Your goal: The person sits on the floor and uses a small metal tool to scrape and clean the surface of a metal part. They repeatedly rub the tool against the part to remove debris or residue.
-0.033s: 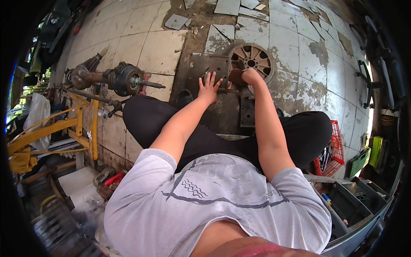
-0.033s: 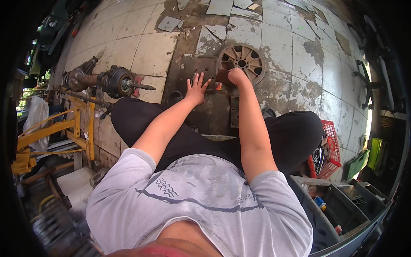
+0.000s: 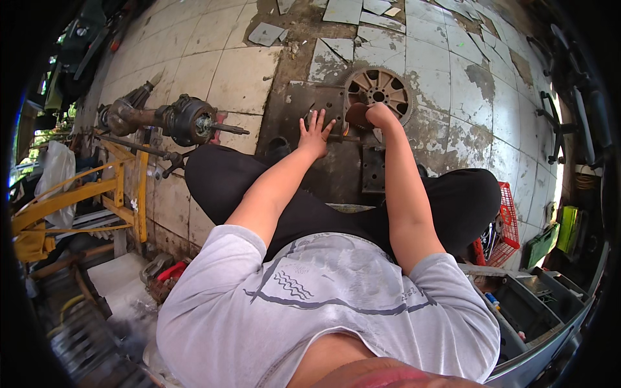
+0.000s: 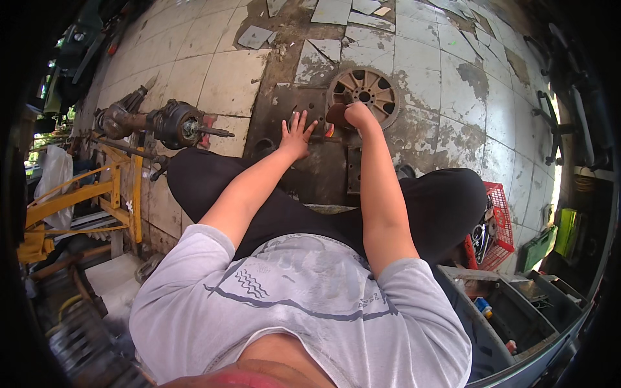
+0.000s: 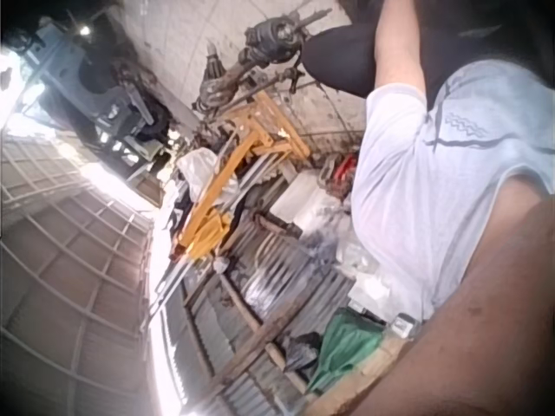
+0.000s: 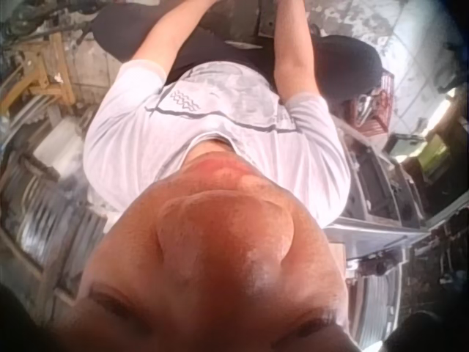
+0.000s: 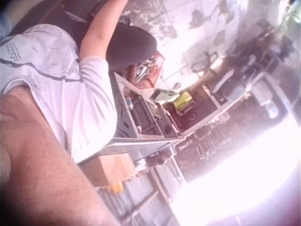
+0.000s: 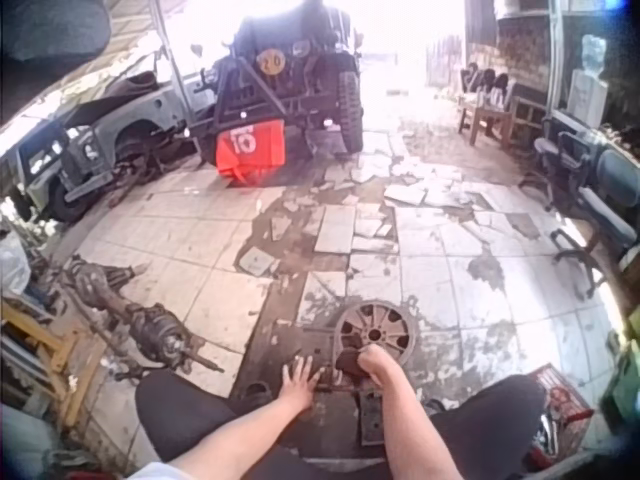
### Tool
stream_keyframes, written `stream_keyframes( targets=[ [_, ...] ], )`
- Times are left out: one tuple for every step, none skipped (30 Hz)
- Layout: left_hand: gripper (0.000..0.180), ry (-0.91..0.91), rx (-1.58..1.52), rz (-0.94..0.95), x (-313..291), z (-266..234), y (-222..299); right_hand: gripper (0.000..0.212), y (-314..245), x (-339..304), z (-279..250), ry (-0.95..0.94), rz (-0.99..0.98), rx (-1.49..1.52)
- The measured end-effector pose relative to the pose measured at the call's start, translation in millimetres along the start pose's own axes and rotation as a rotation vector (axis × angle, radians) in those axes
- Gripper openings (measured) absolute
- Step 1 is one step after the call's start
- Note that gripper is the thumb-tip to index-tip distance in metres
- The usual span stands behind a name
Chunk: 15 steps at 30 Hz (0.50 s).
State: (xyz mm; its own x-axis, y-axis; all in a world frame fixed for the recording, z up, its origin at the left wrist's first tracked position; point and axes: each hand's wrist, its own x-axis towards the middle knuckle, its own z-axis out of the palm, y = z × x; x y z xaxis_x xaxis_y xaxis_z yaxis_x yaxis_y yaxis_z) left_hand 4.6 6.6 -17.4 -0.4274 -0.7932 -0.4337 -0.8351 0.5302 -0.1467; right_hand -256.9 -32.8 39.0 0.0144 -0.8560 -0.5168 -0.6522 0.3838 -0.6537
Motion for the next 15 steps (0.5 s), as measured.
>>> stream_keyframes(
  targets=[
    [0.120,-0.010,-0.009,0.002,1,-1,0,0.034,-2,-3,-4,0.015,0.010,0.009],
    [0.120,-0.023,-0.015,0.013,1,-4,2,0.035,5,-2,-4,0.034,0.028,0.022],
    [0.120,-0.038,-0.022,0.022,-1,-6,4,0.034,11,-1,-3,0.034,0.025,0.018],
    [0.120,-0.028,-0.019,0.025,-1,-9,5,0.034,16,2,0,0.032,0.021,0.014],
    [0.120,-0.020,-0.012,0.030,-1,-12,5,0.034,23,6,7,0.029,0.017,0.014],
    [0.120,-0.009,-0.006,0.036,0,-15,6,0.034,32,11,17,0.011,-0.028,-0.068],
    [0.120,-0.005,-0.003,0.038,2,-17,6,0.035,41,15,30,-0.009,-0.072,-0.150],
    [0.120,-0.002,-0.001,0.036,3,-18,5,0.036,48,20,42,-0.029,-0.120,-0.232],
    [0.120,0.000,0.000,0.037,3,-19,6,0.036,54,23,51,-0.090,-0.157,-0.338],
    [0.120,-0.015,-0.011,0.043,2,-20,9,0.037,60,24,60,-0.149,-0.198,-0.439],
    [0.119,-0.030,-0.021,0.046,3,-24,10,0.037,64,25,67,-0.107,-0.093,-0.283],
    [0.119,-0.055,-0.034,0.033,-1,-19,5,0.036,54,21,69,-0.120,-0.008,-0.147],
    [0.118,-0.052,-0.024,0.020,-3,-15,1,0.034,45,19,65,-0.131,0.079,-0.012],
    [0.117,-0.038,-0.015,0.021,-2,-17,2,0.033,49,20,61,-0.126,0.175,0.120],
    [0.117,-0.023,-0.006,0.023,-1,-18,3,0.033,54,17,60,-0.144,0.158,0.110]
  ],
)
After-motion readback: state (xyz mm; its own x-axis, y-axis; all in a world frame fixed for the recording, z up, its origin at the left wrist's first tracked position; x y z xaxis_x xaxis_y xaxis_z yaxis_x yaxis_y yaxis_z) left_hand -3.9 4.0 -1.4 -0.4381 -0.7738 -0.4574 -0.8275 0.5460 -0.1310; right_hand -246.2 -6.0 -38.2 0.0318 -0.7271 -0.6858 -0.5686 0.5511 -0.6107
